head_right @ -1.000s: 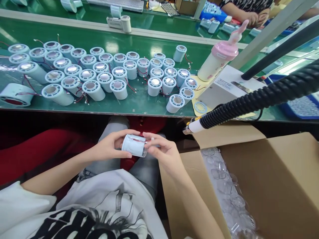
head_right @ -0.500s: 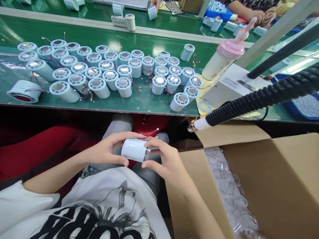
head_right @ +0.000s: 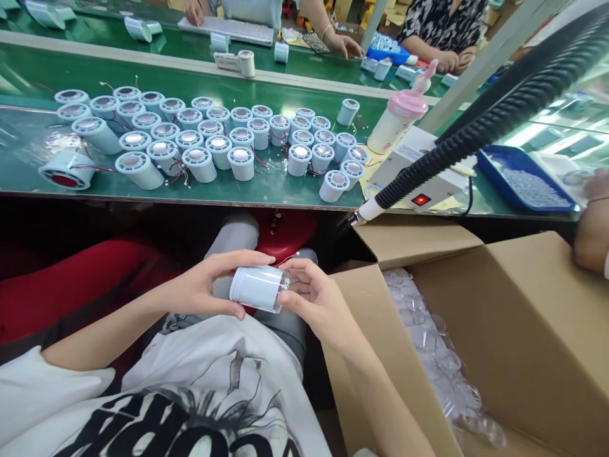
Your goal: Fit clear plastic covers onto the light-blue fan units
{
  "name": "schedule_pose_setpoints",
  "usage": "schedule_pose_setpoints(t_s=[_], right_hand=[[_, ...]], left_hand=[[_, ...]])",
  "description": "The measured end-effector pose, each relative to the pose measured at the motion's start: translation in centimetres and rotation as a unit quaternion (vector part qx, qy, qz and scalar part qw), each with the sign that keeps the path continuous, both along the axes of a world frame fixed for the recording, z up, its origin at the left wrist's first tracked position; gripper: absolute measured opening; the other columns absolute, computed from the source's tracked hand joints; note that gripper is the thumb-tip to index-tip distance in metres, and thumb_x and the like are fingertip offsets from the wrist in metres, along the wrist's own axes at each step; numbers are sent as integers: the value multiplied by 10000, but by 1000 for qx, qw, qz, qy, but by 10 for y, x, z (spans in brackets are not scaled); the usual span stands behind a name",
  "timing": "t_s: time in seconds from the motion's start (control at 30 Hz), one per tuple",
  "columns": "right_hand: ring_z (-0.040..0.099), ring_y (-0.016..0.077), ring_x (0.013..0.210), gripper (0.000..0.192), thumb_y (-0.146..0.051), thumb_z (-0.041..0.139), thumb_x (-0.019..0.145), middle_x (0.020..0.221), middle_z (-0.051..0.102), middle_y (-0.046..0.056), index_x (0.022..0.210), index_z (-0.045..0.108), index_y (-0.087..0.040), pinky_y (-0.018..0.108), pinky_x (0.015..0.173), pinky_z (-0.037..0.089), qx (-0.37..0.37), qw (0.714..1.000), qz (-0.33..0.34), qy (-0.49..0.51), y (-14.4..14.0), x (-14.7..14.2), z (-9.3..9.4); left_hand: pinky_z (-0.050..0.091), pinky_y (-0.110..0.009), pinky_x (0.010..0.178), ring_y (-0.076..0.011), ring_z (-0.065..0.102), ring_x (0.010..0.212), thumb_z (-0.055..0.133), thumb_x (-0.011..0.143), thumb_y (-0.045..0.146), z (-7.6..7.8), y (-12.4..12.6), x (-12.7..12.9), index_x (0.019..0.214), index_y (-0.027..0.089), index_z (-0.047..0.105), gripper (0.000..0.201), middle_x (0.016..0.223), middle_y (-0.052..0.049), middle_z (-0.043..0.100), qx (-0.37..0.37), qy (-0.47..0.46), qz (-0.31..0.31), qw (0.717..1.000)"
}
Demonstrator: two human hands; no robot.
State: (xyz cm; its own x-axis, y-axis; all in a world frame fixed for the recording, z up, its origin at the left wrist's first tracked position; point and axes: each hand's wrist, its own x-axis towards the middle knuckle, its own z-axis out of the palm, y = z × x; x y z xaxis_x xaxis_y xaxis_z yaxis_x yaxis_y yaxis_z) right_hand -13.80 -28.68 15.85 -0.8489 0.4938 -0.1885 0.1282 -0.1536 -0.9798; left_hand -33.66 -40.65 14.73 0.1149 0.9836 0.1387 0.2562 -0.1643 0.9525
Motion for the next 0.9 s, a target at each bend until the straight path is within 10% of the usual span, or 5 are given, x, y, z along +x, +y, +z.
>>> schedule_pose_setpoints(t_s=[0.7, 0.9], right_hand=[[521, 82, 311, 506, -682, 556, 732, 447, 592, -30, 790, 490, -183, 125, 296, 375, -259, 959, -100, -53, -59, -21, -1], [494, 59, 309, 640, -588, 227, 927, 527, 652, 70, 741, 611, -110, 120, 283, 342, -352, 931, -68, -69, -52, -19, -7]], left_hand=[[419, -373, 1055, -264, 454, 1292, 773, 690, 209, -4, -3, -33, 1357, 283, 440, 749, 1395, -85, 484, 34, -22, -159, 986], [420, -382, 1047, -270, 428, 1310, 776, 682, 178, -11, 13, -34, 1346, 321, 447, 755, 1425, -81, 443, 48, -39, -184, 981]])
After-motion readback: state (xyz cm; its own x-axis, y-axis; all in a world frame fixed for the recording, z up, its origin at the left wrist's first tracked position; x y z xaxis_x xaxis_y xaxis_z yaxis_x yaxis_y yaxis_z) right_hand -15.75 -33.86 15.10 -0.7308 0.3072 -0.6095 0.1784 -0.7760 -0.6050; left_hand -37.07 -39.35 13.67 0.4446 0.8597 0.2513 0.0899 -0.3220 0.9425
